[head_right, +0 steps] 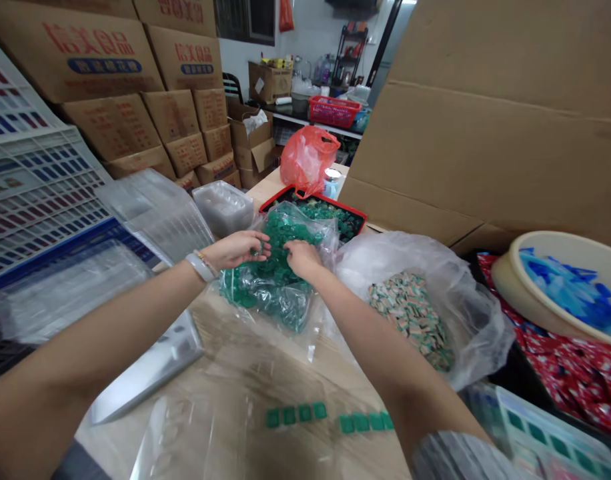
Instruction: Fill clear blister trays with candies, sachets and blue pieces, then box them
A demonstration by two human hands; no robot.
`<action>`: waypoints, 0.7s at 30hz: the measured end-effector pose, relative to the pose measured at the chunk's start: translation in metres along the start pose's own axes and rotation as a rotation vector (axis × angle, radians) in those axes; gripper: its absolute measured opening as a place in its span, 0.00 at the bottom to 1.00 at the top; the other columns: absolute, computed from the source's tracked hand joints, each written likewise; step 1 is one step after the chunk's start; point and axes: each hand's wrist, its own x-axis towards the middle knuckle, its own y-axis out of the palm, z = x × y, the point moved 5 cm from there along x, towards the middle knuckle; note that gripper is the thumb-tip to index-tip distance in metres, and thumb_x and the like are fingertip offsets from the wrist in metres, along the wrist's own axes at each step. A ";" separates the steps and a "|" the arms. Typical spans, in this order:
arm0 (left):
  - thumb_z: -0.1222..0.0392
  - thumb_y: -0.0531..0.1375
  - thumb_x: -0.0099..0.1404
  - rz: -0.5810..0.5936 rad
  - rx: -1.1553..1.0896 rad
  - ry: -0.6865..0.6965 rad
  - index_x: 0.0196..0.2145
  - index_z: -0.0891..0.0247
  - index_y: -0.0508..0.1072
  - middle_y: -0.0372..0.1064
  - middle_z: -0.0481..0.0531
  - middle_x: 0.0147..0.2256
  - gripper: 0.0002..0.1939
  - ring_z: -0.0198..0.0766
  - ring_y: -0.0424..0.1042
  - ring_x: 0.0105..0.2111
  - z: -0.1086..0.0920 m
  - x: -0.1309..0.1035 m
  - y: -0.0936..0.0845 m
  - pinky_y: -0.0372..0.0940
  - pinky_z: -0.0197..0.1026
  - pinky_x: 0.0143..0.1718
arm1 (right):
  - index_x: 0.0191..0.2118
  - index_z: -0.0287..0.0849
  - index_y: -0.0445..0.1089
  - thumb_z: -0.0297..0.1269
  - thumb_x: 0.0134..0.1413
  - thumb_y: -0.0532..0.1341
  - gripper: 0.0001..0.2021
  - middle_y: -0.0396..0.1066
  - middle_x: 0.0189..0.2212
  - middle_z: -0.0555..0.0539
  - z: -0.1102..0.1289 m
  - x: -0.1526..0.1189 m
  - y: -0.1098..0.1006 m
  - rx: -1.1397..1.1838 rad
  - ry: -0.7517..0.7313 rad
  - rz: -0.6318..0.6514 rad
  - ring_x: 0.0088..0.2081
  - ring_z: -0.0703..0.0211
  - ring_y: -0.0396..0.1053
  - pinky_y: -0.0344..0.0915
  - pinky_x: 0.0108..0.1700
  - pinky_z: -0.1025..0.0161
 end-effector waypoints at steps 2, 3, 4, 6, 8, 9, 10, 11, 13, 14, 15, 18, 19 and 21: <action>0.76 0.54 0.51 -0.023 -0.138 -0.019 0.31 0.67 0.65 0.65 0.49 0.23 0.10 0.34 0.68 0.24 0.006 -0.011 -0.002 0.65 0.38 0.28 | 0.39 0.41 0.70 0.25 0.50 0.52 0.13 0.70 0.36 0.46 -0.003 -0.005 -0.003 0.062 -0.006 -0.091 0.40 0.59 0.64 0.59 0.44 0.62; 0.75 0.54 0.53 -0.015 -0.172 -0.016 0.31 0.67 0.65 0.65 0.50 0.23 0.08 0.34 0.69 0.24 0.009 -0.017 -0.001 0.66 0.37 0.28 | 0.38 0.40 0.70 0.25 0.50 0.52 0.13 0.70 0.36 0.46 -0.003 -0.007 -0.003 0.086 -0.009 -0.107 0.40 0.60 0.64 0.59 0.44 0.63; 0.73 0.54 0.55 0.000 -0.204 -0.016 0.30 0.67 0.65 0.65 0.50 0.24 0.06 0.33 0.69 0.24 0.012 -0.024 0.000 0.66 0.36 0.27 | 0.39 0.39 0.70 0.25 0.49 0.53 0.12 0.70 0.35 0.46 -0.003 -0.009 -0.003 0.100 -0.012 -0.102 0.39 0.60 0.64 0.60 0.44 0.62; 0.71 0.54 0.57 0.030 -0.301 -0.040 0.30 0.68 0.66 0.66 0.53 0.25 0.02 0.33 0.69 0.25 0.021 -0.037 0.002 0.66 0.34 0.26 | 0.41 0.39 0.69 0.26 0.47 0.55 0.13 0.69 0.36 0.44 0.002 -0.014 -0.005 0.095 -0.014 -0.088 0.39 0.59 0.64 0.60 0.44 0.61; 0.70 0.52 0.60 0.049 -0.430 -0.067 0.30 0.70 0.67 0.68 0.56 0.27 0.05 0.34 0.70 0.28 0.030 -0.051 0.005 0.67 0.33 0.27 | 0.42 0.39 0.69 0.27 0.48 0.55 0.14 0.68 0.38 0.43 0.014 -0.020 -0.014 0.089 -0.024 -0.151 0.41 0.56 0.63 0.59 0.45 0.58; 0.70 0.51 0.61 0.056 -0.496 -0.074 0.30 0.70 0.67 0.68 0.57 0.28 0.06 0.35 0.71 0.30 0.035 -0.058 0.006 0.68 0.34 0.29 | 0.42 0.39 0.69 0.28 0.50 0.54 0.13 0.68 0.38 0.43 0.023 -0.025 -0.020 0.111 -0.044 -0.205 0.42 0.56 0.63 0.59 0.45 0.58; 0.70 0.49 0.62 0.065 -0.550 -0.075 0.31 0.71 0.68 0.68 0.58 0.29 0.08 0.35 0.71 0.31 0.039 -0.065 0.008 0.68 0.35 0.31 | 0.41 0.40 0.69 0.28 0.51 0.53 0.12 0.68 0.37 0.43 0.034 -0.032 -0.025 0.155 -0.074 -0.254 0.41 0.56 0.63 0.59 0.45 0.58; 0.70 0.49 0.62 0.073 -0.596 -0.068 0.30 0.72 0.68 0.68 0.58 0.29 0.09 0.36 0.71 0.32 0.043 -0.071 0.009 0.68 0.36 0.33 | 0.39 0.40 0.70 0.28 0.52 0.51 0.12 0.68 0.35 0.44 0.044 -0.040 -0.029 0.218 -0.114 -0.279 0.40 0.58 0.64 0.60 0.44 0.59; 0.71 0.48 0.62 0.088 -0.651 -0.058 0.30 0.72 0.69 0.69 0.57 0.29 0.10 0.35 0.70 0.32 0.052 -0.083 0.013 0.68 0.37 0.35 | 0.39 0.41 0.70 0.29 0.53 0.52 0.11 0.67 0.32 0.46 0.065 -0.059 -0.031 0.357 -0.215 -0.227 0.36 0.61 0.64 0.62 0.40 0.63; 0.71 0.49 0.61 0.096 -0.660 -0.061 0.29 0.72 0.69 0.69 0.57 0.29 0.10 0.34 0.70 0.31 0.056 -0.088 0.016 0.68 0.37 0.35 | 0.40 0.42 0.69 0.30 0.52 0.54 0.11 0.66 0.31 0.47 0.073 -0.070 -0.030 0.406 -0.256 -0.177 0.34 0.62 0.64 0.63 0.38 0.64; 0.71 0.48 0.61 0.107 -0.663 -0.067 0.29 0.72 0.70 0.69 0.57 0.29 0.11 0.34 0.70 0.30 0.061 -0.093 0.019 0.68 0.37 0.34 | 0.41 0.41 0.69 0.30 0.50 0.55 0.11 0.65 0.31 0.48 0.079 -0.081 -0.028 0.433 -0.280 -0.134 0.33 0.63 0.64 0.63 0.37 0.64; 0.72 0.48 0.61 0.158 -0.662 -0.077 0.30 0.72 0.71 0.69 0.57 0.29 0.12 0.34 0.70 0.29 0.071 -0.105 0.032 0.68 0.37 0.33 | 0.42 0.40 0.68 0.28 0.47 0.58 0.13 0.64 0.30 0.47 0.085 -0.112 -0.027 0.409 -0.287 -0.119 0.34 0.62 0.63 0.63 0.38 0.63; 0.72 0.47 0.60 0.175 -0.662 -0.071 0.30 0.72 0.71 0.70 0.57 0.29 0.12 0.34 0.70 0.29 0.073 -0.110 0.036 0.68 0.37 0.32 | 0.43 0.40 0.67 0.28 0.47 0.58 0.14 0.65 0.31 0.47 0.086 -0.120 -0.028 0.379 -0.283 -0.133 0.35 0.61 0.63 0.62 0.39 0.62; 0.74 0.48 0.58 0.197 -0.659 -0.056 0.31 0.71 0.71 0.70 0.56 0.29 0.13 0.34 0.70 0.29 0.077 -0.119 0.043 0.67 0.36 0.30 | 0.44 0.41 0.66 0.29 0.47 0.58 0.15 0.65 0.33 0.46 0.090 -0.135 -0.030 0.316 -0.291 -0.151 0.37 0.58 0.62 0.61 0.42 0.59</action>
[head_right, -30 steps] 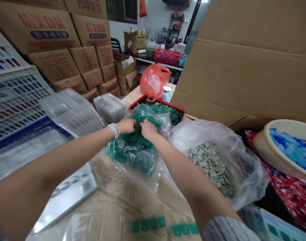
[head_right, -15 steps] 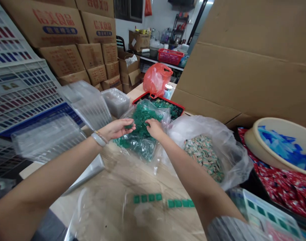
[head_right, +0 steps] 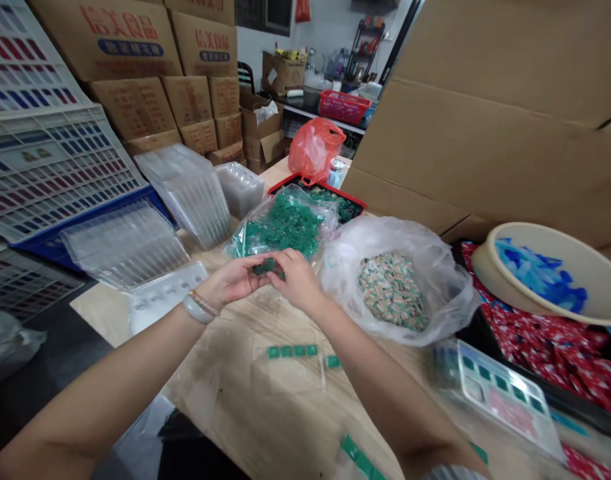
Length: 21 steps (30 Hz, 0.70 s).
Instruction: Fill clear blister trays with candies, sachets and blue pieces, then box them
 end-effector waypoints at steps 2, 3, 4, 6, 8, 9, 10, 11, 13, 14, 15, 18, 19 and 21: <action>0.76 0.48 0.56 -0.002 0.004 -0.001 0.32 0.70 0.71 0.70 0.55 0.29 0.13 0.33 0.70 0.28 0.007 -0.010 0.003 0.67 0.35 0.29 | 0.42 0.41 0.66 0.30 0.47 0.58 0.13 0.65 0.34 0.45 0.007 -0.012 -0.003 -0.025 0.005 -0.015 0.38 0.57 0.62 0.61 0.43 0.57; 0.77 0.49 0.55 -0.011 0.003 -0.007 0.33 0.70 0.71 0.70 0.55 0.29 0.13 0.33 0.70 0.28 0.010 -0.016 0.003 0.67 0.35 0.30 | 0.40 0.40 0.67 0.30 0.48 0.57 0.11 0.65 0.33 0.45 0.008 -0.018 -0.005 -0.013 0.023 -0.034 0.38 0.57 0.62 0.61 0.42 0.58; 0.78 0.50 0.54 -0.020 -0.002 -0.016 0.34 0.71 0.71 0.70 0.55 0.30 0.14 0.33 0.70 0.28 0.013 -0.022 0.003 0.67 0.36 0.32 | 0.38 0.40 0.67 0.30 0.48 0.57 0.09 0.65 0.32 0.45 0.009 -0.024 -0.006 0.013 0.048 -0.060 0.37 0.58 0.63 0.61 0.40 0.59; 0.78 0.51 0.54 -0.031 -0.016 -0.040 0.36 0.72 0.70 0.70 0.56 0.31 0.14 0.34 0.71 0.30 0.020 -0.035 0.001 0.67 0.39 0.38 | 0.36 0.40 0.67 0.30 0.48 0.57 0.07 0.65 0.32 0.46 0.007 -0.038 -0.008 0.104 0.105 -0.109 0.35 0.60 0.63 0.62 0.37 0.62; 0.78 0.51 0.54 -0.037 -0.024 -0.065 0.37 0.73 0.70 0.70 0.58 0.34 0.14 0.36 0.71 0.33 0.027 -0.047 -0.001 0.66 0.40 0.42 | 0.36 0.40 0.67 0.31 0.48 0.57 0.07 0.64 0.32 0.47 0.004 -0.052 -0.007 0.230 0.158 -0.124 0.31 0.63 0.63 0.62 0.33 0.64; 0.78 0.51 0.54 -0.042 -0.022 -0.076 0.37 0.73 0.70 0.70 0.59 0.35 0.14 0.37 0.71 0.35 0.031 -0.052 -0.003 0.65 0.40 0.43 | 0.36 0.40 0.67 0.31 0.48 0.57 0.08 0.64 0.31 0.47 0.002 -0.059 -0.005 0.297 0.189 -0.118 0.30 0.64 0.63 0.62 0.32 0.65; 0.78 0.51 0.54 -0.042 -0.013 -0.086 0.37 0.73 0.70 0.70 0.60 0.35 0.13 0.37 0.71 0.36 0.035 -0.057 -0.004 0.65 0.40 0.44 | 0.37 0.41 0.68 0.32 0.47 0.57 0.08 0.64 0.29 0.48 0.000 -0.065 -0.003 0.361 0.225 -0.110 0.28 0.65 0.63 0.62 0.31 0.66; 0.78 0.51 0.54 -0.038 0.001 -0.093 0.37 0.74 0.69 0.70 0.60 0.36 0.13 0.38 0.71 0.36 0.040 -0.060 -0.005 0.65 0.40 0.44 | 0.38 0.41 0.67 0.32 0.47 0.57 0.10 0.64 0.28 0.49 -0.001 -0.071 -0.001 0.415 0.263 -0.103 0.27 0.66 0.62 0.62 0.30 0.66; 0.77 0.52 0.55 -0.018 0.045 -0.107 0.36 0.73 0.70 0.71 0.60 0.35 0.12 0.38 0.71 0.36 0.049 -0.065 -0.007 0.65 0.39 0.43 | 0.42 0.41 0.67 0.33 0.47 0.57 0.13 0.64 0.28 0.50 -0.001 -0.079 0.002 0.474 0.313 -0.099 0.27 0.66 0.62 0.62 0.31 0.66; 0.77 0.52 0.55 -0.012 0.073 -0.115 0.36 0.73 0.70 0.71 0.59 0.33 0.11 0.37 0.71 0.35 0.054 -0.067 -0.007 0.65 0.39 0.42 | 0.43 0.42 0.66 0.33 0.47 0.57 0.15 0.64 0.28 0.49 0.000 -0.083 0.003 0.474 0.321 -0.096 0.28 0.65 0.62 0.61 0.31 0.66; 0.76 0.52 0.56 -0.015 0.102 -0.123 0.35 0.73 0.70 0.71 0.58 0.31 0.10 0.35 0.71 0.32 0.059 -0.068 -0.008 0.66 0.37 0.39 | 0.43 0.42 0.67 0.33 0.47 0.56 0.15 0.64 0.29 0.49 0.002 -0.085 0.003 0.459 0.320 -0.091 0.29 0.65 0.62 0.61 0.32 0.66; 0.73 0.52 0.58 -0.059 0.156 -0.143 0.32 0.71 0.70 0.68 0.52 0.25 0.07 0.29 0.68 0.25 0.071 -0.069 -0.013 0.65 0.32 0.29 | 0.41 0.41 0.68 0.33 0.48 0.56 0.12 0.65 0.30 0.48 0.008 -0.093 0.006 0.430 0.328 -0.073 0.30 0.64 0.63 0.61 0.33 0.65; 0.72 0.52 0.59 -0.070 0.156 -0.144 0.31 0.71 0.69 0.66 0.51 0.24 0.07 0.28 0.67 0.23 0.075 -0.069 -0.014 0.64 0.31 0.27 | 0.40 0.41 0.67 0.33 0.48 0.56 0.12 0.66 0.29 0.48 0.009 -0.095 0.007 0.442 0.341 -0.079 0.30 0.64 0.63 0.61 0.33 0.64; 0.67 0.52 0.61 -0.064 0.146 -0.135 0.29 0.70 0.69 0.65 0.49 0.23 0.07 0.26 0.65 0.22 0.080 -0.070 -0.013 0.61 0.30 0.24 | 0.39 0.41 0.66 0.33 0.47 0.56 0.11 0.66 0.29 0.48 0.011 -0.099 0.009 0.464 0.356 -0.098 0.30 0.64 0.64 0.62 0.34 0.64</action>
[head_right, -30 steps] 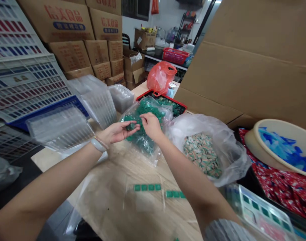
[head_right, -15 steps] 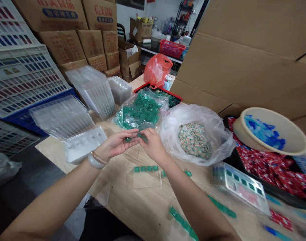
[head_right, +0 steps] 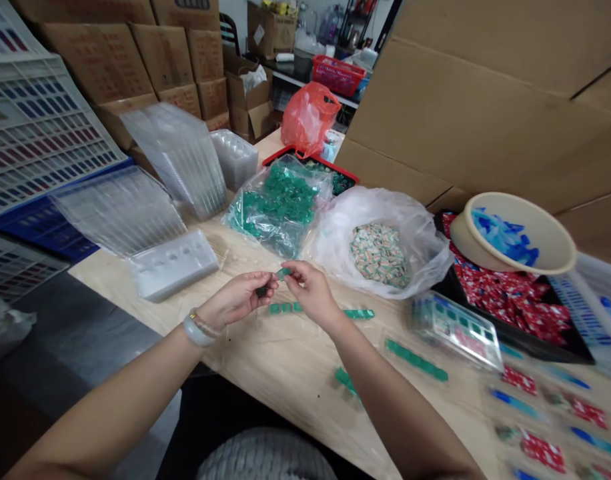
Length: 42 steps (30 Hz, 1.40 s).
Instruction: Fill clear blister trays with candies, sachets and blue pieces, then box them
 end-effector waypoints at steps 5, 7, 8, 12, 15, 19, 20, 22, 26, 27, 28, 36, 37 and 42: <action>0.61 0.60 0.54 0.059 0.158 0.077 0.23 0.69 0.67 0.61 0.46 0.19 0.08 0.24 0.59 0.18 0.001 -0.004 0.009 0.54 0.29 0.19 | 0.36 0.41 0.66 0.29 0.47 0.56 0.08 0.66 0.29 0.49 0.014 -0.007 0.003 -0.167 -0.078 0.074 0.29 0.65 0.63 0.61 0.32 0.65; 0.62 0.61 0.52 0.080 0.207 0.079 0.23 0.70 0.67 0.63 0.47 0.20 0.07 0.24 0.59 0.18 0.001 -0.006 0.010 0.54 0.30 0.21 | 0.35 0.41 0.66 0.28 0.47 0.55 0.07 0.65 0.28 0.50 0.018 -0.010 0.002 -0.186 -0.084 0.121 0.28 0.65 0.63 0.61 0.31 0.66; 0.62 0.61 0.52 0.088 0.218 0.075 0.23 0.70 0.68 0.64 0.47 0.21 0.07 0.25 0.60 0.19 0.001 -0.007 0.010 0.55 0.30 0.21 | 0.35 0.41 0.66 0.28 0.47 0.56 0.07 0.65 0.27 0.50 0.018 -0.012 0.001 -0.166 -0.073 0.136 0.28 0.65 0.63 0.61 0.31 0.66; 0.63 0.59 0.52 0.072 0.272 0.108 0.21 0.69 0.67 0.62 0.46 0.20 0.07 0.25 0.58 0.18 0.002 -0.010 0.005 0.53 0.32 0.22 | 0.34 0.40 0.64 0.30 0.48 0.56 0.05 0.65 0.26 0.50 0.011 -0.018 -0.002 -0.064 0.009 0.144 0.28 0.65 0.64 0.62 0.31 0.65; 0.62 0.58 0.53 0.053 0.328 0.136 0.20 0.68 0.66 0.60 0.45 0.18 0.08 0.25 0.56 0.17 0.005 -0.009 0.001 0.51 0.32 0.21 | 0.36 0.40 0.64 0.31 0.49 0.55 0.06 0.64 0.28 0.49 0.011 -0.021 -0.004 -0.092 -0.009 0.121 0.29 0.65 0.64 0.63 0.32 0.65; 0.60 0.58 0.52 0.049 0.306 0.127 0.20 0.68 0.66 0.59 0.45 0.17 0.09 0.26 0.56 0.17 0.009 -0.008 0.001 0.51 0.32 0.21 | 0.43 0.42 0.63 0.30 0.50 0.56 0.12 0.62 0.35 0.46 0.024 -0.023 -0.002 -0.179 -0.148 0.181 0.32 0.64 0.64 0.64 0.35 0.64; 0.60 0.58 0.52 0.062 0.284 0.121 0.20 0.68 0.66 0.59 0.45 0.17 0.09 0.25 0.56 0.17 0.009 -0.008 0.002 0.51 0.32 0.21 | 0.42 0.42 0.64 0.30 0.50 0.56 0.11 0.63 0.34 0.46 0.026 -0.023 -0.002 -0.209 -0.174 0.188 0.33 0.64 0.64 0.64 0.35 0.63; 0.61 0.59 0.52 0.118 0.211 0.088 0.21 0.69 0.66 0.59 0.45 0.18 0.08 0.26 0.56 0.18 0.010 -0.008 0.006 0.51 0.32 0.22 | 0.39 0.42 0.65 0.29 0.50 0.56 0.08 0.64 0.32 0.47 0.028 -0.023 -0.004 -0.257 -0.193 0.169 0.32 0.63 0.64 0.64 0.35 0.63; 0.60 0.59 0.51 0.210 0.002 -0.023 0.25 0.69 0.67 0.61 0.48 0.23 0.08 0.28 0.59 0.21 0.012 -0.009 0.012 0.53 0.33 0.23 | 0.36 0.41 0.66 0.28 0.51 0.55 0.07 0.65 0.30 0.47 0.025 -0.023 -0.009 -0.259 -0.142 0.142 0.32 0.63 0.64 0.63 0.34 0.63; 0.58 0.59 0.51 0.212 -0.023 -0.044 0.26 0.69 0.67 0.61 0.48 0.23 0.09 0.28 0.59 0.21 0.013 -0.009 0.013 0.52 0.33 0.23 | 0.36 0.41 0.66 0.28 0.50 0.55 0.07 0.65 0.30 0.47 0.025 -0.023 -0.010 -0.262 -0.138 0.144 0.32 0.63 0.64 0.63 0.34 0.64; 0.56 0.58 0.52 0.209 -0.022 -0.047 0.25 0.69 0.67 0.61 0.48 0.23 0.11 0.28 0.58 0.21 0.014 -0.009 0.014 0.52 0.33 0.22 | 0.36 0.41 0.66 0.28 0.50 0.55 0.07 0.65 0.30 0.47 0.026 -0.024 -0.010 -0.270 -0.143 0.145 0.32 0.63 0.64 0.63 0.34 0.64; 0.55 0.56 0.55 0.058 0.565 0.294 0.20 0.66 0.64 0.52 0.43 0.17 0.12 0.27 0.51 0.19 0.005 -0.010 0.022 0.46 0.33 0.21 | 0.32 0.41 0.66 0.30 0.47 0.57 0.04 0.64 0.27 0.49 0.023 -0.028 -0.011 -0.202 -0.066 0.112 0.28 0.65 0.63 0.61 0.31 0.65; 0.56 0.55 0.56 0.053 0.632 0.331 0.20 0.66 0.64 0.53 0.43 0.17 0.12 0.28 0.52 0.20 0.002 -0.011 0.022 0.47 0.34 0.23 | 0.32 0.41 0.66 0.32 0.47 0.57 0.04 0.65 0.26 0.49 0.018 -0.028 -0.012 -0.124 -0.007 0.104 0.28 0.65 0.63 0.62 0.31 0.65; 0.55 0.54 0.57 0.147 0.612 0.295 0.21 0.65 0.64 0.51 0.43 0.18 0.13 0.28 0.50 0.20 -0.001 -0.017 0.021 0.46 0.34 0.22 | 0.31 0.41 0.64 0.42 0.42 0.62 0.11 0.67 0.23 0.51 -0.002 -0.032 -0.010 0.326 0.245 0.146 0.24 0.66 0.63 0.62 0.28 0.66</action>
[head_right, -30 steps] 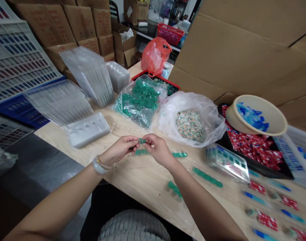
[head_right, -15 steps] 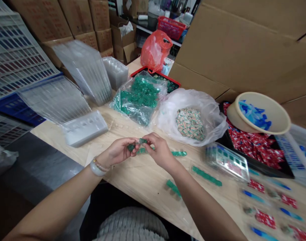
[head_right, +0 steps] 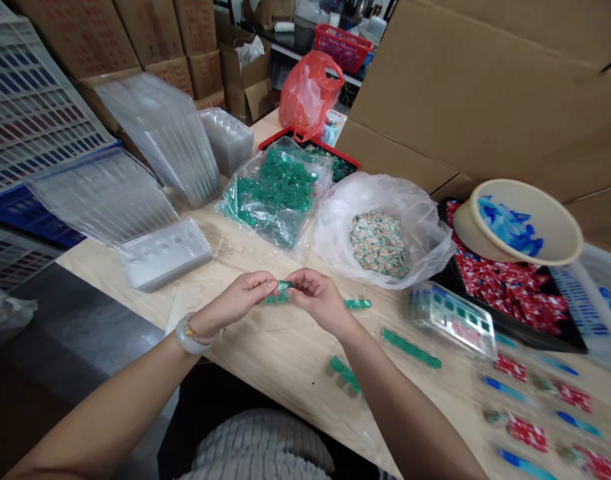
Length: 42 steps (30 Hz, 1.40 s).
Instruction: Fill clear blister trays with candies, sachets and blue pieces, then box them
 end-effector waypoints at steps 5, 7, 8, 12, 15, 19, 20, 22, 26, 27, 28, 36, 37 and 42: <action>0.56 0.58 0.55 0.140 -0.601 -0.132 0.22 0.65 0.61 0.50 0.43 0.18 0.12 0.26 0.48 0.19 0.012 -0.007 0.020 0.46 0.32 0.22 | 0.28 0.41 0.64 0.42 0.37 0.65 0.13 0.64 0.20 0.54 0.002 -0.003 0.008 0.265 0.078 0.010 0.19 0.70 0.59 0.58 0.23 0.67; 0.58 0.59 0.54 0.139 -0.742 -0.132 0.22 0.66 0.61 0.50 0.44 0.19 0.11 0.26 0.50 0.20 0.013 -0.010 0.025 0.48 0.31 0.22 | 0.26 0.41 0.64 0.41 0.36 0.66 0.12 0.63 0.18 0.55 0.004 -0.004 0.014 0.378 0.106 0.006 0.18 0.70 0.58 0.57 0.22 0.68; 0.59 0.59 0.54 0.131 -0.775 -0.129 0.22 0.66 0.61 0.51 0.44 0.19 0.11 0.26 0.50 0.20 0.012 -0.012 0.025 0.49 0.31 0.22 | 0.26 0.42 0.64 0.40 0.36 0.66 0.12 0.62 0.18 0.55 0.003 -0.004 0.017 0.426 0.127 0.009 0.18 0.71 0.57 0.56 0.22 0.68; 0.59 0.60 0.54 -0.028 -0.815 -0.017 0.19 0.65 0.58 0.47 0.44 0.18 0.14 0.26 0.48 0.19 -0.006 -0.026 -0.002 0.48 0.31 0.20 | 0.25 0.42 0.63 0.37 0.34 0.66 0.12 0.59 0.15 0.57 -0.009 -0.005 0.016 0.504 0.188 -0.027 0.17 0.71 0.56 0.55 0.21 0.69; 0.58 0.60 0.54 -0.203 -0.732 0.084 0.20 0.64 0.61 0.47 0.43 0.18 0.12 0.26 0.48 0.18 -0.019 -0.039 -0.034 0.47 0.31 0.19 | 0.26 0.41 0.63 0.38 0.35 0.65 0.11 0.58 0.15 0.58 -0.022 -0.005 0.008 0.382 0.200 -0.069 0.17 0.71 0.56 0.55 0.20 0.69; 0.55 0.60 0.54 -0.222 -0.381 -0.066 0.28 0.68 0.70 0.56 0.46 0.21 0.11 0.25 0.51 0.19 0.000 -0.045 -0.041 0.45 0.31 0.19 | 0.31 0.40 0.65 0.40 0.39 0.63 0.11 0.64 0.19 0.54 -0.029 -0.002 0.015 0.148 0.128 -0.021 0.22 0.68 0.61 0.60 0.26 0.66; 0.55 0.60 0.54 -0.247 -0.303 -0.101 0.31 0.68 0.71 0.57 0.46 0.21 0.12 0.25 0.52 0.19 0.009 -0.045 -0.040 0.45 0.31 0.19 | 0.32 0.41 0.65 0.40 0.40 0.63 0.12 0.65 0.21 0.53 -0.028 -0.001 0.018 0.105 0.091 -0.018 0.23 0.67 0.62 0.61 0.28 0.66; 0.55 0.59 0.54 -0.298 -0.189 -0.149 0.35 0.69 0.72 0.58 0.45 0.21 0.15 0.25 0.51 0.18 0.024 -0.046 -0.038 0.44 0.32 0.18 | 0.35 0.41 0.66 0.39 0.43 0.62 0.11 0.67 0.25 0.50 -0.025 0.001 0.021 -0.013 0.003 -0.029 0.27 0.65 0.64 0.62 0.30 0.65; 0.55 0.58 0.53 -0.395 -0.120 -0.191 0.33 0.68 0.72 0.59 0.45 0.20 0.14 0.26 0.52 0.17 0.042 -0.052 -0.039 0.46 0.32 0.18 | 0.37 0.43 0.67 0.36 0.50 0.57 0.08 0.67 0.31 0.47 -0.016 0.005 0.026 -0.453 -0.221 -0.019 0.30 0.63 0.65 0.63 0.33 0.62; 0.55 0.58 0.53 -0.421 -0.126 -0.195 0.32 0.68 0.72 0.59 0.45 0.20 0.13 0.26 0.53 0.18 0.044 -0.056 -0.040 0.47 0.32 0.18 | 0.38 0.43 0.68 0.35 0.52 0.55 0.08 0.67 0.32 0.46 -0.016 0.007 0.029 -0.560 -0.276 0.012 0.31 0.62 0.65 0.63 0.35 0.62; 0.55 0.58 0.53 -0.438 -0.135 -0.203 0.32 0.68 0.72 0.60 0.45 0.20 0.13 0.26 0.53 0.18 0.047 -0.059 -0.041 0.47 0.32 0.18 | 0.39 0.43 0.68 0.33 0.53 0.54 0.09 0.68 0.33 0.45 -0.017 0.008 0.034 -0.650 -0.326 0.054 0.33 0.61 0.65 0.64 0.37 0.60; 0.60 0.59 0.53 -0.421 -0.340 -0.282 0.36 0.69 0.72 0.58 0.44 0.21 0.13 0.25 0.53 0.18 0.073 -0.067 -0.026 0.48 0.31 0.19 | 0.39 0.40 0.69 0.30 0.53 0.54 0.09 0.70 0.33 0.43 -0.050 0.017 0.073 -1.116 -0.463 0.315 0.40 0.54 0.63 0.61 0.41 0.56; 0.60 0.59 0.53 -0.420 -0.424 -0.292 0.36 0.69 0.72 0.58 0.44 0.21 0.13 0.25 0.54 0.19 0.074 -0.067 -0.025 0.49 0.30 0.19 | 0.39 0.41 0.69 0.31 0.53 0.54 0.09 0.70 0.33 0.43 -0.052 0.017 0.075 -1.137 -0.458 0.310 0.40 0.53 0.63 0.60 0.41 0.56; 0.63 0.54 0.59 -0.382 -0.976 -0.314 0.34 0.69 0.71 0.63 0.49 0.26 0.09 0.28 0.63 0.25 0.070 -0.063 -0.020 0.60 0.31 0.26 | 0.47 0.40 0.64 0.38 0.50 0.58 0.17 0.66 0.40 0.39 -0.032 0.010 0.071 -1.082 -0.430 0.161 0.43 0.49 0.61 0.59 0.43 0.51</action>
